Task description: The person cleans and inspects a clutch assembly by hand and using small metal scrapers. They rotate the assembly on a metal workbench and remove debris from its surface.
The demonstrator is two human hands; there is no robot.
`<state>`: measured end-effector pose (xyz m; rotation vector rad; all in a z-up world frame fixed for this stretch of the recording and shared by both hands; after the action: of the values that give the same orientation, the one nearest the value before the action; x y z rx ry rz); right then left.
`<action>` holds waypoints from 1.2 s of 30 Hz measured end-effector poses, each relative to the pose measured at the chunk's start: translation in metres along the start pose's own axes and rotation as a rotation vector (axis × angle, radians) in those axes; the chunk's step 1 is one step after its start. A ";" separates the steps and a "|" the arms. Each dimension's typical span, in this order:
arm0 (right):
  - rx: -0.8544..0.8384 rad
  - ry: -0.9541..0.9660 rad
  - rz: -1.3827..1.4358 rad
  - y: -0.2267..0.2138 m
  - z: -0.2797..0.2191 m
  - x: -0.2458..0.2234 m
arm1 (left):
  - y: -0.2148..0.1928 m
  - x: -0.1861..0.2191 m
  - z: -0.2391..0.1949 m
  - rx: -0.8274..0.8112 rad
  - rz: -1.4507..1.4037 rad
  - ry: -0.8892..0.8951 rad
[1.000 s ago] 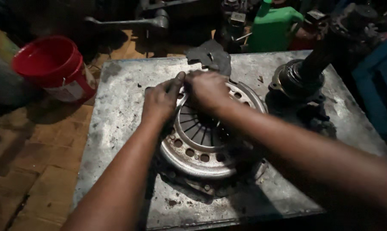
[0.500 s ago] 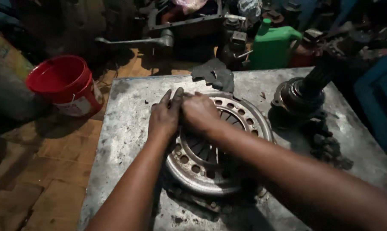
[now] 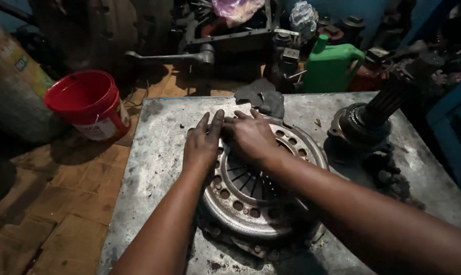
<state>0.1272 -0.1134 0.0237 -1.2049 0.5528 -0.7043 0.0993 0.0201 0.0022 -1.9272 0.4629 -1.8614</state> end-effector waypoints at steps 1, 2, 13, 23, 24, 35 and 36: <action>0.017 -0.043 -0.006 -0.004 -0.002 -0.005 | -0.002 0.001 -0.001 0.022 0.017 0.020; 0.033 -0.086 -0.014 -0.009 -0.004 -0.011 | -0.004 0.004 -0.002 0.042 0.032 0.040; -0.088 0.098 -0.026 -0.005 -0.008 0.013 | 0.010 0.003 -0.012 -0.110 -0.116 -0.178; -0.274 0.400 0.175 -0.011 -0.032 0.071 | 0.005 0.002 -0.006 -0.046 -0.073 -0.064; -0.215 0.347 0.227 -0.009 -0.029 0.063 | 0.003 0.007 -0.008 -0.028 -0.055 -0.033; -0.165 0.234 0.265 -0.022 -0.035 0.064 | 0.003 0.006 -0.022 -0.100 -0.248 -0.226; -0.176 0.285 0.296 -0.016 -0.037 0.066 | 0.002 0.006 -0.019 -0.089 -0.225 -0.201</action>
<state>0.1414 -0.1896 0.0277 -1.1586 1.0266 -0.5848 0.0805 0.0141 0.0066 -2.2799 0.2796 -1.7787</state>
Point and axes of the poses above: each hand's wrist, its own z-axis towards the middle knuckle, its own y-axis out of the palm, x = y × z, the point moved 10 cm from there along z, towards the middle knuckle, and after that the axes turned 12 degrees about -x, right-handed, at the moved point
